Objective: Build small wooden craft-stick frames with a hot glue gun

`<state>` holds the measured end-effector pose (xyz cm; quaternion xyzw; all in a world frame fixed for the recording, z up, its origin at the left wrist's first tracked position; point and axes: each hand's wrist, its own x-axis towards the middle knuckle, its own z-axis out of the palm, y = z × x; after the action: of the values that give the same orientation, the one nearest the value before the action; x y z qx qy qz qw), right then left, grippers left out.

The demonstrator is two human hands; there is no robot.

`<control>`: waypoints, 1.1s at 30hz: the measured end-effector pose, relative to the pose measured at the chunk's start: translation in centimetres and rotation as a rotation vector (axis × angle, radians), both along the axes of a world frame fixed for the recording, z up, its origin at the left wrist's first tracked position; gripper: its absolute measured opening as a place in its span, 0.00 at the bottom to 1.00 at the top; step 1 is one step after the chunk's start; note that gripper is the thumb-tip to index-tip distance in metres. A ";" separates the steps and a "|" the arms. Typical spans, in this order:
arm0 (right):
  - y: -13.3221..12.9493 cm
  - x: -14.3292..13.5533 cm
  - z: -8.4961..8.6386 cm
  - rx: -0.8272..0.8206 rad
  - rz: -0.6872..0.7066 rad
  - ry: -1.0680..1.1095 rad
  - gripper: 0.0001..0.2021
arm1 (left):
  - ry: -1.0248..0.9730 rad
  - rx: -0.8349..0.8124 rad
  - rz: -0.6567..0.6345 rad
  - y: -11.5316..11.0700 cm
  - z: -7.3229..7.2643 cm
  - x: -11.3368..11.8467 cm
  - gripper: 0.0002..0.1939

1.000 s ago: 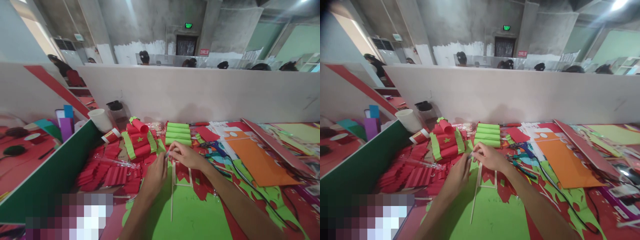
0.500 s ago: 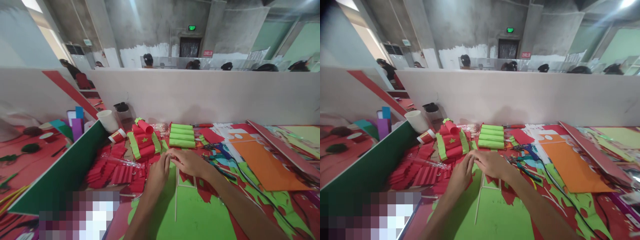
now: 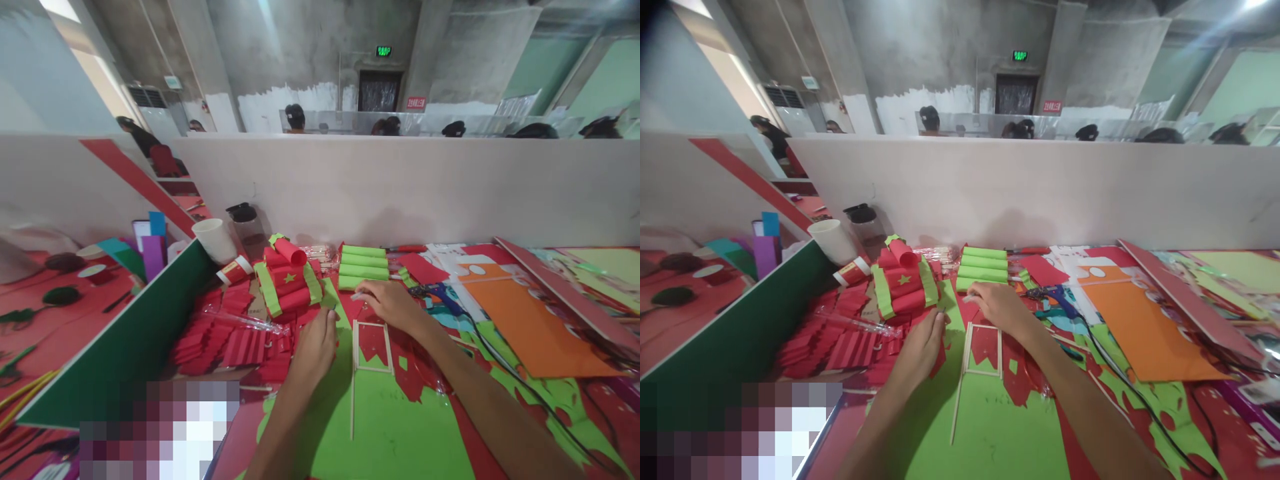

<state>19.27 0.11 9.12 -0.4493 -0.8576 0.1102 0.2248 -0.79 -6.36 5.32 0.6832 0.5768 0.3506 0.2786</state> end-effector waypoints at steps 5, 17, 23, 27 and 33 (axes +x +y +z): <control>0.4 1.2 0.3 0.033 -0.052 -0.163 0.20 | -0.275 0.026 0.039 1.1 -0.5 -0.2 0.16; -2.1 -1.2 1.0 0.006 0.571 -0.138 0.19 | -1.087 -0.350 -0.084 1.2 -0.1 0.3 0.18; -2.7 -0.5 2.9 -0.004 0.432 0.017 0.13 | -0.619 -0.124 -0.055 1.3 -1.1 0.2 0.19; -3.4 1.0 4.1 -0.113 0.064 0.368 0.07 | -0.007 0.024 -0.128 0.8 -2.1 -0.1 0.15; -4.3 2.3 0.2 -0.440 -0.096 0.688 0.16 | 0.339 0.086 -0.278 0.4 -2.9 -0.5 0.20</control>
<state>21.53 -4.23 9.37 -0.4630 -0.6666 0.4240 0.4018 -1.25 -6.01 2.42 0.8165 0.5003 0.2132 0.1938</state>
